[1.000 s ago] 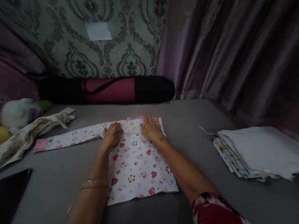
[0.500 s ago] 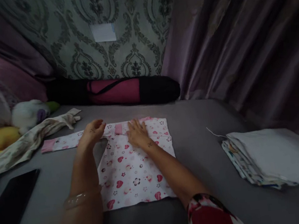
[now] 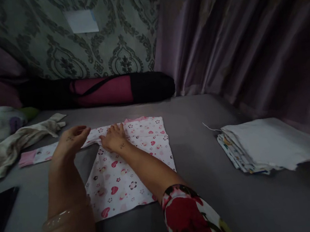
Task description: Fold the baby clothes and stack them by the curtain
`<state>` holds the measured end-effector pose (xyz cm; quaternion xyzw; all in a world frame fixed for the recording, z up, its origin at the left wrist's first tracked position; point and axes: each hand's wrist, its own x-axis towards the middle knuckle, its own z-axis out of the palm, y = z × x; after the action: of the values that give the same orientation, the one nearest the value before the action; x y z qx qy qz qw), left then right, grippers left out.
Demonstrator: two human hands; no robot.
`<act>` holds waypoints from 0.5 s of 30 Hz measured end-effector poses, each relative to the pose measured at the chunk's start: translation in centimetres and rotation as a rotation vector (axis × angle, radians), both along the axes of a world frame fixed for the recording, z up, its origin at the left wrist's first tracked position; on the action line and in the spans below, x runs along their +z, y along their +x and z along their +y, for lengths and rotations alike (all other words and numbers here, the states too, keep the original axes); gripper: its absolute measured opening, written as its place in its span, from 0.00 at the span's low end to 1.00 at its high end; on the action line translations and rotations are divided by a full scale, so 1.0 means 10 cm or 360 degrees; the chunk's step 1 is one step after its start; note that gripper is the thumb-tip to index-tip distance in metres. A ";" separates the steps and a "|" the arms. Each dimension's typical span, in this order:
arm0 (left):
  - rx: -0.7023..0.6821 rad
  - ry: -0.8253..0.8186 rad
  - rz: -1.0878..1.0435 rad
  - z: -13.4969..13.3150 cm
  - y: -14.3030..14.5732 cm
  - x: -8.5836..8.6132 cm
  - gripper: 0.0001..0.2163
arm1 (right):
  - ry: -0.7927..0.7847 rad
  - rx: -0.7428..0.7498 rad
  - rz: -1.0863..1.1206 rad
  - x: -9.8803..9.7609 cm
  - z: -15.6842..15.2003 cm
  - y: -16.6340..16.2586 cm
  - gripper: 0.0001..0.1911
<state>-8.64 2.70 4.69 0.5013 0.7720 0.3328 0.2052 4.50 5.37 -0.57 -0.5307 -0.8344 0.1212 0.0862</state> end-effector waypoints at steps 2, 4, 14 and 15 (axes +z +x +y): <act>0.0015 0.0023 -0.0018 0.01 -0.03 -0.01 0.17 | 0.0014 0.0043 0.0014 -0.01 0.01 -0.08 0.33; 0.0027 0.0025 -0.0001 0.01 -0.06 -0.03 0.17 | 0.0043 0.0063 0.0068 -0.08 -0.01 -0.14 0.33; 0.0006 -0.0126 0.0014 -0.01 0.00 -0.05 0.18 | -0.0079 0.0139 0.0251 0.04 0.05 0.21 0.32; -0.0005 -0.0132 -0.0001 0.00 0.00 -0.06 0.19 | -0.0002 0.0091 0.0230 0.05 0.04 0.32 0.31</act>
<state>-8.63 2.69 4.11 0.4934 0.7843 0.3002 0.2266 7.70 5.78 -0.09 -0.4966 -0.8408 0.1620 0.1424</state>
